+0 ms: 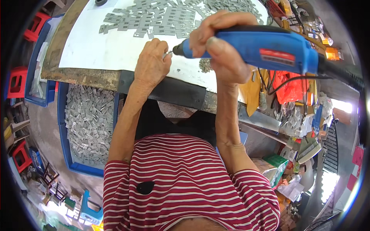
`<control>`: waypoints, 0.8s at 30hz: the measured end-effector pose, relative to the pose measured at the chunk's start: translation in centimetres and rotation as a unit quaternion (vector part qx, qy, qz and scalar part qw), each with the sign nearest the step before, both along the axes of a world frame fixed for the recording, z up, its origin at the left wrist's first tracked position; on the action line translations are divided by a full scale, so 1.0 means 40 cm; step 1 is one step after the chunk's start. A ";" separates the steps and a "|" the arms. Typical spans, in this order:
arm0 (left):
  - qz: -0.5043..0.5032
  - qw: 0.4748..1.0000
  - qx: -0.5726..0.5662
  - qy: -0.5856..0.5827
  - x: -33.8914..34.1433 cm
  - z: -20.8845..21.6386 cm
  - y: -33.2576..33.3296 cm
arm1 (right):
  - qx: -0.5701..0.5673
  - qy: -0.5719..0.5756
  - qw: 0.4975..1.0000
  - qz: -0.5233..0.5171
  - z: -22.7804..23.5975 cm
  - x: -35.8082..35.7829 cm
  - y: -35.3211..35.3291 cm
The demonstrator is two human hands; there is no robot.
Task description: The person is using an electric screwdriver to fasten tiny screws into small metal components at a workbench.
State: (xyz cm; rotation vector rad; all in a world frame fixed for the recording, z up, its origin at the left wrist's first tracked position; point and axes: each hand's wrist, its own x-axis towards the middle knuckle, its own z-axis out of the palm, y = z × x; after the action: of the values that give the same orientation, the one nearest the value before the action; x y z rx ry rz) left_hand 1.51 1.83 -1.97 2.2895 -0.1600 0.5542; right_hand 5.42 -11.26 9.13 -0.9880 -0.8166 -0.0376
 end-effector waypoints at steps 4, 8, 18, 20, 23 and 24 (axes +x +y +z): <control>-0.003 1.000 -0.007 0.027 -0.001 -0.005 -0.005 | 0.009 0.036 0.995 -0.097 0.002 -0.021 -0.061; -0.008 0.999 -0.029 0.023 0.001 -0.009 -0.002 | -0.026 0.018 0.989 -0.141 -0.006 -0.044 -0.138; 0.010 0.987 -0.148 0.058 -0.073 0.053 0.026 | -0.051 0.046 0.978 -0.196 -0.067 -0.085 -0.170; 0.060 0.984 -0.161 0.055 -0.116 0.068 0.054 | -0.035 0.050 0.980 -0.189 -0.083 -0.079 -0.172; 0.136 0.975 -0.157 0.077 -0.211 0.073 0.133 | -0.033 0.053 0.981 -0.183 -0.088 -0.078 -0.163; 0.149 0.975 -0.140 0.087 -0.249 0.069 0.163 | -0.050 0.049 0.979 -0.189 -0.086 -0.079 -0.158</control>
State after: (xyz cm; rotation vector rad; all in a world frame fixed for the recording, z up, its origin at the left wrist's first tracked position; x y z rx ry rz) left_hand -8.44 8.36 0.77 2.0811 0.3323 0.4881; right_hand 2.27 -17.58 5.68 -1.2206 -0.5350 -0.2748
